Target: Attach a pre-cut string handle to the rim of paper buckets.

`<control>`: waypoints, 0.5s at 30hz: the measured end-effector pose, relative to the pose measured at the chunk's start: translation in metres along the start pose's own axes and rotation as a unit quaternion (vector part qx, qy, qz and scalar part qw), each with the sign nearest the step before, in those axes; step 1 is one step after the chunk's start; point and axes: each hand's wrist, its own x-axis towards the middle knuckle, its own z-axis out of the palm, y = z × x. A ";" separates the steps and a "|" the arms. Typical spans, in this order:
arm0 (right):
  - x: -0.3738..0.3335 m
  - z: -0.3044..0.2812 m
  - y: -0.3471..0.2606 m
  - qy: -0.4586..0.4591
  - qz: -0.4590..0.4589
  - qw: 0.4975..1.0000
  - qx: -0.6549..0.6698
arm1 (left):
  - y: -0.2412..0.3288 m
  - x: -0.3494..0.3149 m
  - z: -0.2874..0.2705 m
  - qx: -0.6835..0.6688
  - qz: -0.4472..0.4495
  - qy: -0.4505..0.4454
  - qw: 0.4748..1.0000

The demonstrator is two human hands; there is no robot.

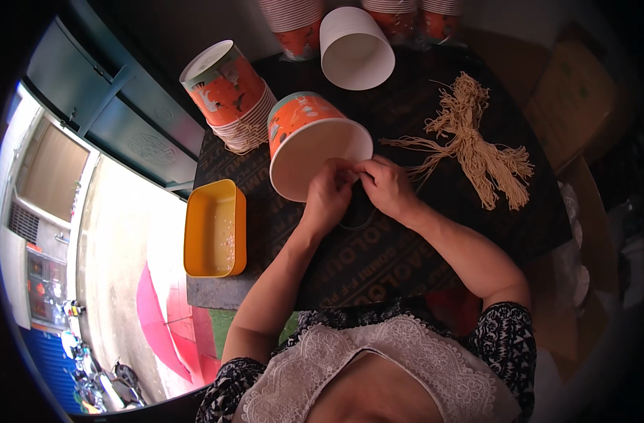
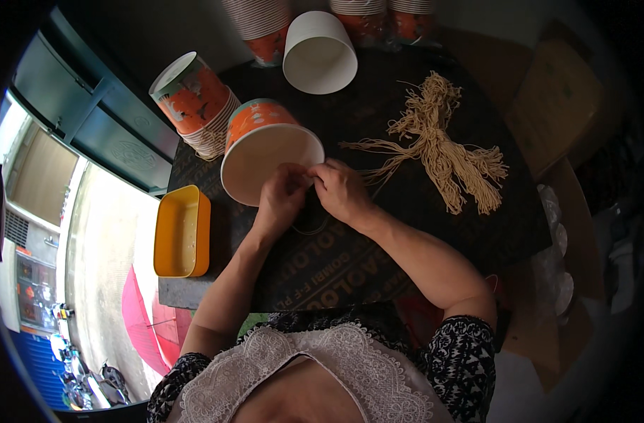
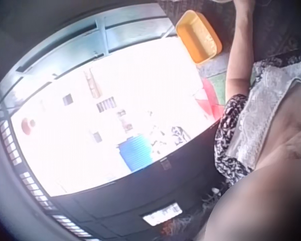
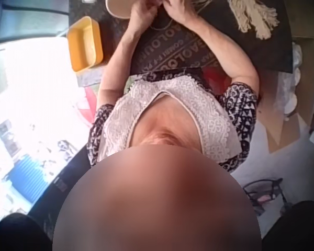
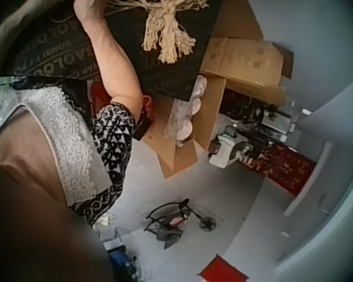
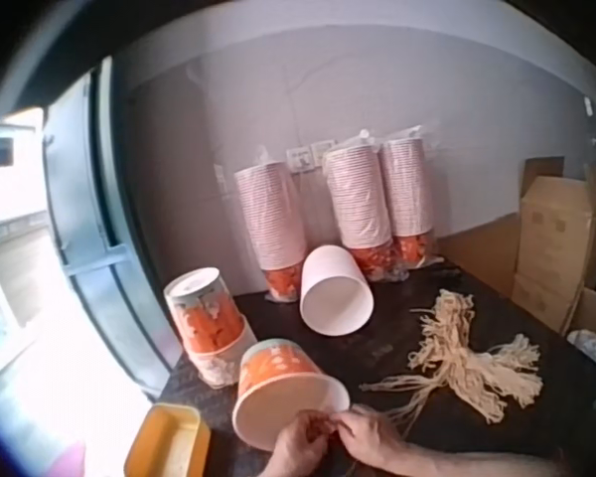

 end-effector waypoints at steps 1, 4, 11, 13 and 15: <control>0.000 0.001 0.000 0.001 0.000 1.000 0.000 | -0.001 0.000 0.000 0.048 0.043 0.015 0.998; -0.001 0.004 0.002 0.008 0.007 1.000 0.027 | 0.002 0.000 0.004 0.127 0.109 0.046 0.985; -0.002 0.006 0.000 0.006 -0.024 1.000 0.017 | 0.006 -0.002 0.002 0.232 0.122 0.056 0.963; -0.002 0.006 -0.001 0.010 -0.028 0.999 0.020 | 0.005 -0.003 0.002 0.243 0.133 0.060 0.959; -0.002 0.007 -0.002 0.015 -0.029 0.999 0.014 | 0.003 -0.004 0.001 0.253 0.145 0.066 0.954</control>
